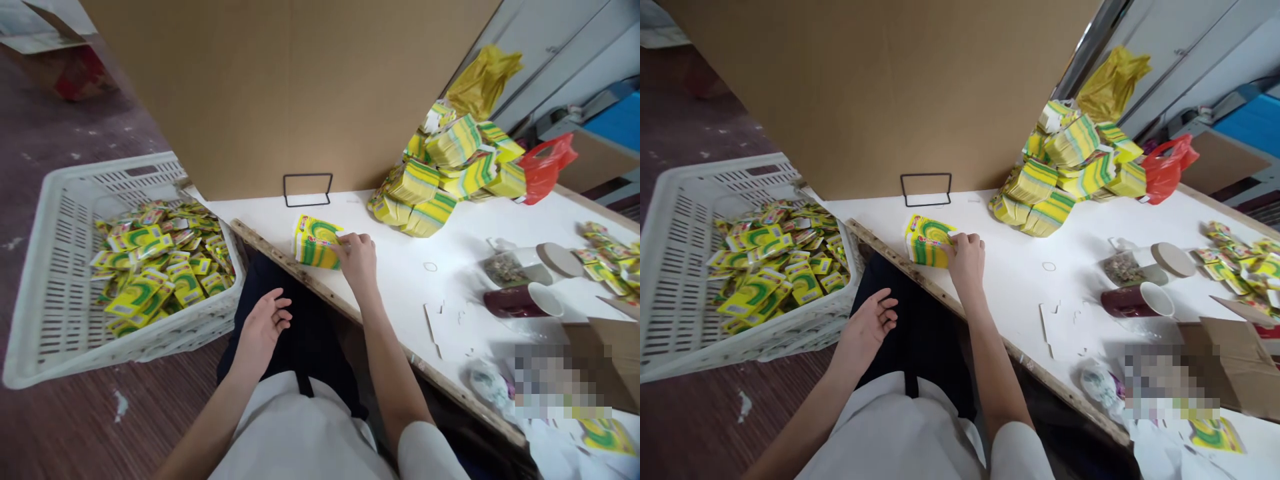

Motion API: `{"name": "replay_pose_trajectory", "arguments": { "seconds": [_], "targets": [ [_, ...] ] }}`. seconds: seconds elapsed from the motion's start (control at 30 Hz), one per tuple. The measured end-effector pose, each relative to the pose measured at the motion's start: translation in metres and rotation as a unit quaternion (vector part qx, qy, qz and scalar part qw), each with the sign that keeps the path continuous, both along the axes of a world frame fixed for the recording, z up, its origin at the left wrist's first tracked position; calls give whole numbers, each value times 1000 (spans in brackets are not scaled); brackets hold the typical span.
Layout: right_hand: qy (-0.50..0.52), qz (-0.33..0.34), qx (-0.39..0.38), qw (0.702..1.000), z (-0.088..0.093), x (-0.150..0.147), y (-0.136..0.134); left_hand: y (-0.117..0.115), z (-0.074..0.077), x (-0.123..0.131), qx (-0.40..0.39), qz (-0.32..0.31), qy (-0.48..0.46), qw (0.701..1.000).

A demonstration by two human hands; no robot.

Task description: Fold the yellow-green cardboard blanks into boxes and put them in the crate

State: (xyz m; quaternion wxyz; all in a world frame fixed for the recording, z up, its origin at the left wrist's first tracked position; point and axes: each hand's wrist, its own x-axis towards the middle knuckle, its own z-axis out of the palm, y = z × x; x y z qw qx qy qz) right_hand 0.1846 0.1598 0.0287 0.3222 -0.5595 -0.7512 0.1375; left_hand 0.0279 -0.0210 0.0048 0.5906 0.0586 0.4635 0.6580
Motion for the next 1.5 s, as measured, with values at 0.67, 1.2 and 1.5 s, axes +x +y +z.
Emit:
{"name": "replay_pose_trajectory", "arguments": {
  "seconds": [0.67, 1.2, 1.5],
  "targets": [
    [305, 227, -237, 894, -13, -38, -166, 25, 20, 10, 149, 142, 54, 977],
    [99, 281, -30, 954, 17, 37, -129, 7, 20, -39, 171, -115, 158, 966],
    [212, 148, -11, 966, -11, 23, -147, -17, 23, -2, 56, -348, 503, 789]
  ]
}}
